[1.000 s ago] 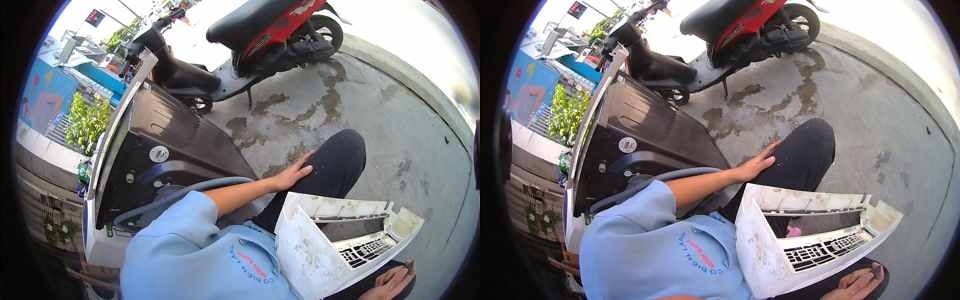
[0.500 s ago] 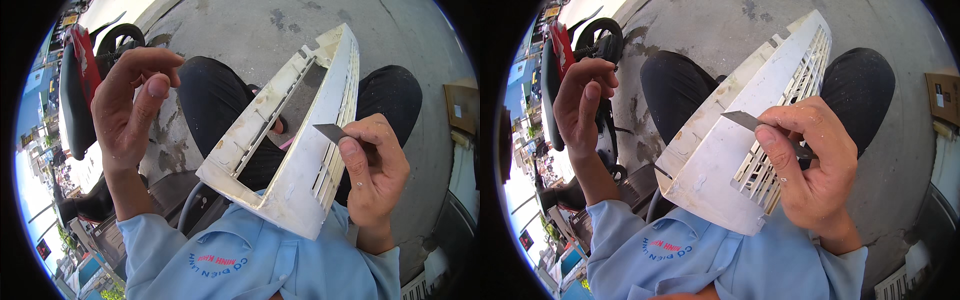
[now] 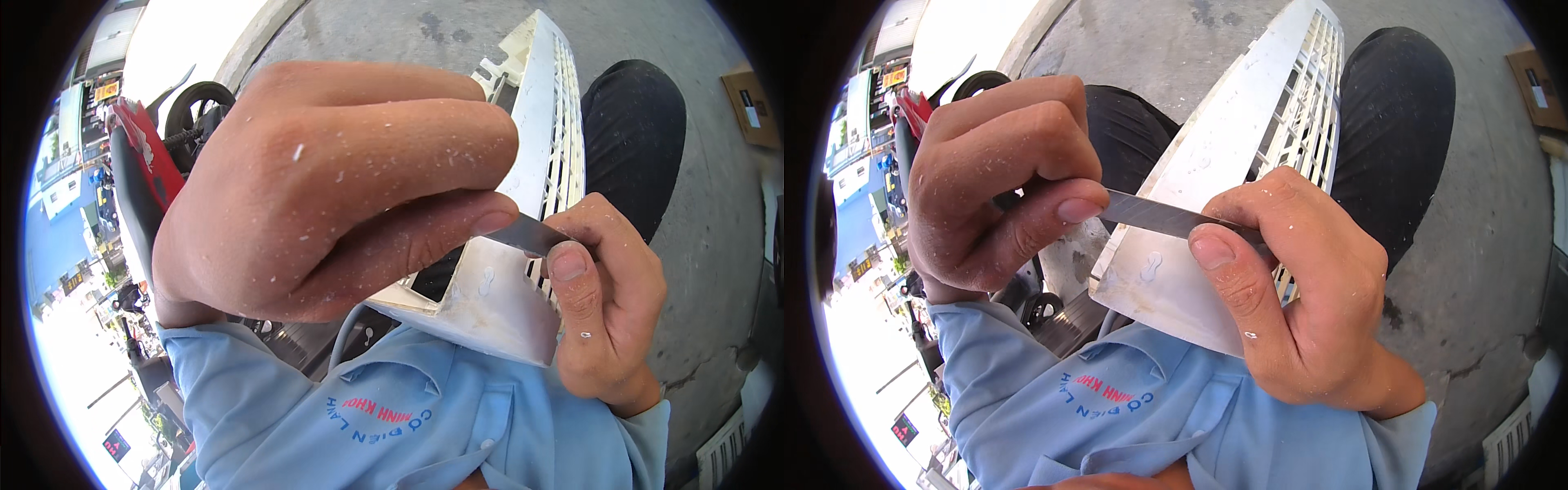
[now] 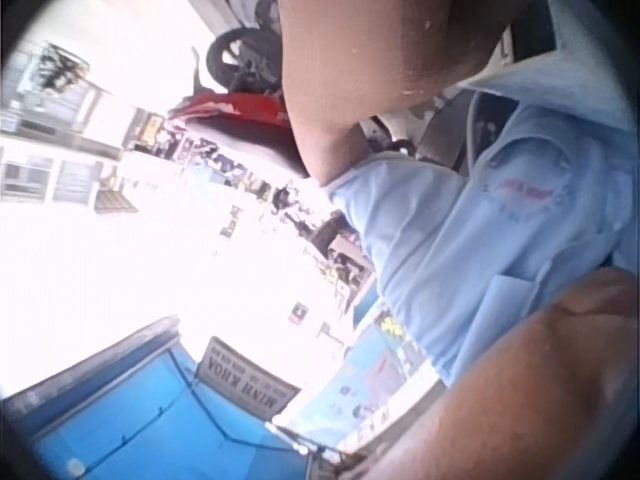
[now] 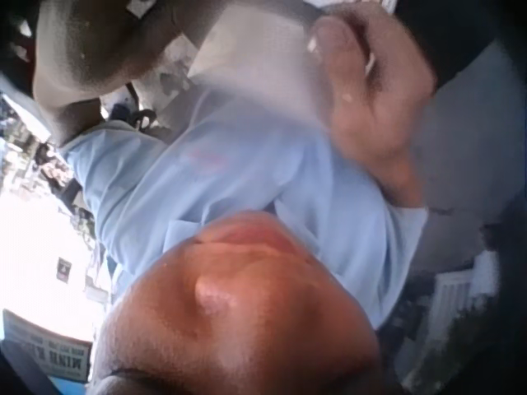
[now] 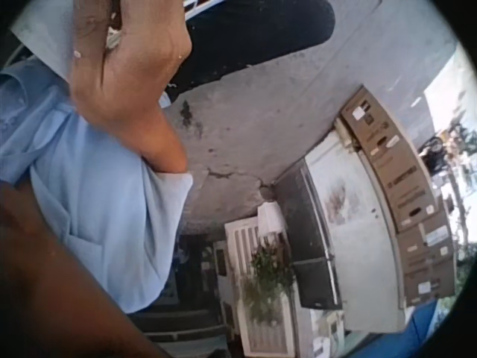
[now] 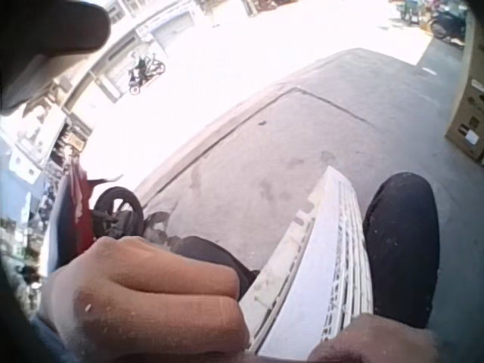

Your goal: The person uses a power sander with a red pad to smooth a white plastic grille, then switches to a small metal blade to scrape and remove residue from the grille's edges and corners. The person rotates the grille to access different areas while working on a small pink stool outdoors.

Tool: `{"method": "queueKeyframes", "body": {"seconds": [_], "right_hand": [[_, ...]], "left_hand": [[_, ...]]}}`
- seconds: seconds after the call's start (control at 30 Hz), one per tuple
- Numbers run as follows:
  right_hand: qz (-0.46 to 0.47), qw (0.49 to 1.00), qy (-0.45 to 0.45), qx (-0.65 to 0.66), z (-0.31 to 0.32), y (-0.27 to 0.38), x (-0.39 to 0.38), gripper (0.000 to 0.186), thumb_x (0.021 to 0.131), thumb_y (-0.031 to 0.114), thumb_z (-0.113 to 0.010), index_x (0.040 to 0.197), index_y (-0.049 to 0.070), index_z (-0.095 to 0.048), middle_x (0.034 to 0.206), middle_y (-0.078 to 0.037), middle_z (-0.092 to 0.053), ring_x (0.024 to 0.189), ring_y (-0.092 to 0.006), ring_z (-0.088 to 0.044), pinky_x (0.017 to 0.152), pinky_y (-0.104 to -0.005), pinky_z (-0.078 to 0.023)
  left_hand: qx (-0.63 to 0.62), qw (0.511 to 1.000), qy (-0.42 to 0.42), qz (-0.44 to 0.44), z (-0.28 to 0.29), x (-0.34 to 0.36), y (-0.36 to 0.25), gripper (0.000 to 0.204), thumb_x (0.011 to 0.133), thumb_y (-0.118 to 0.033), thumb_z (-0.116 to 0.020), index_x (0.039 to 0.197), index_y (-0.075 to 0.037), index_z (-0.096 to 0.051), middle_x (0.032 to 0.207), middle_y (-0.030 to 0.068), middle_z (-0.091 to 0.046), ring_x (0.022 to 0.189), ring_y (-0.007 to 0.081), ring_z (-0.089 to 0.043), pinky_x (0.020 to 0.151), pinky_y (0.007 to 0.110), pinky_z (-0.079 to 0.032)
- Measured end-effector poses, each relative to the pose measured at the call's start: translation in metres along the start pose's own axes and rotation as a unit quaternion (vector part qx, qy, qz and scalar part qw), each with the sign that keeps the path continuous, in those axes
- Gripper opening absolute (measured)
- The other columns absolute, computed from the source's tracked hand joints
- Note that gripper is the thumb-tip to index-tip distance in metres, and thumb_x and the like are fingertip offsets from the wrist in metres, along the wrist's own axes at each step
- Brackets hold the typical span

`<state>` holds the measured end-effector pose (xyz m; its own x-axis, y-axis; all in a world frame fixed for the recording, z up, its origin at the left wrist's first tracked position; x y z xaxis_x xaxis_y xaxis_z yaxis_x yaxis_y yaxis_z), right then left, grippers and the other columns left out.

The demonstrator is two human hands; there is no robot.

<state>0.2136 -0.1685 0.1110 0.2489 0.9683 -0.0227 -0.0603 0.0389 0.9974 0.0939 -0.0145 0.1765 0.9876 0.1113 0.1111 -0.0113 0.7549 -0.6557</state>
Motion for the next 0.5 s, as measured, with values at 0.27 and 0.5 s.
{"method": "queueKeyframes", "body": {"seconds": [0.27,0.5], "right_hand": [[0.066,0.992,0.009,-0.111,-0.009,0.004,0.010,0.026,0.093,0.009,-0.063,0.071,-0.002,-0.058,0.064,-0.009,-0.047,0.054,-0.0172,-0.042,0.051,-0.0313,-0.031],[0.087,0.981,0.044,-0.167,-0.011,0.009,0.012,0.025,0.089,0.009,-0.067,0.068,-0.002,-0.057,0.061,-0.009,-0.047,0.050,-0.0194,-0.042,0.047,-0.0319,-0.029]], "left_hand": [[-0.032,0.993,0.051,0.097,0.002,-0.024,0.010,0.041,0.082,-0.036,-0.080,0.072,-0.002,-0.059,0.064,0.0045,-0.049,0.050,0.0159,-0.046,0.046,0.032,-0.031],[-0.019,0.996,0.005,0.086,0.000,-0.032,0.009,0.041,0.080,-0.033,-0.082,0.064,-0.005,-0.057,0.058,0.0030,-0.046,0.046,0.0151,-0.044,0.043,0.032,-0.028]]}}
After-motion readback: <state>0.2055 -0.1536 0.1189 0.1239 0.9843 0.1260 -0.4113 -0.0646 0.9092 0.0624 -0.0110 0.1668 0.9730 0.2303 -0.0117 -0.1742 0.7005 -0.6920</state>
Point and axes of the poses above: each hand's wrist, its own x-axis towards the middle knuckle, its own z-axis out of the back of the hand, y = z × x, the point moved 4 cm from there along x, towards the middle knuckle
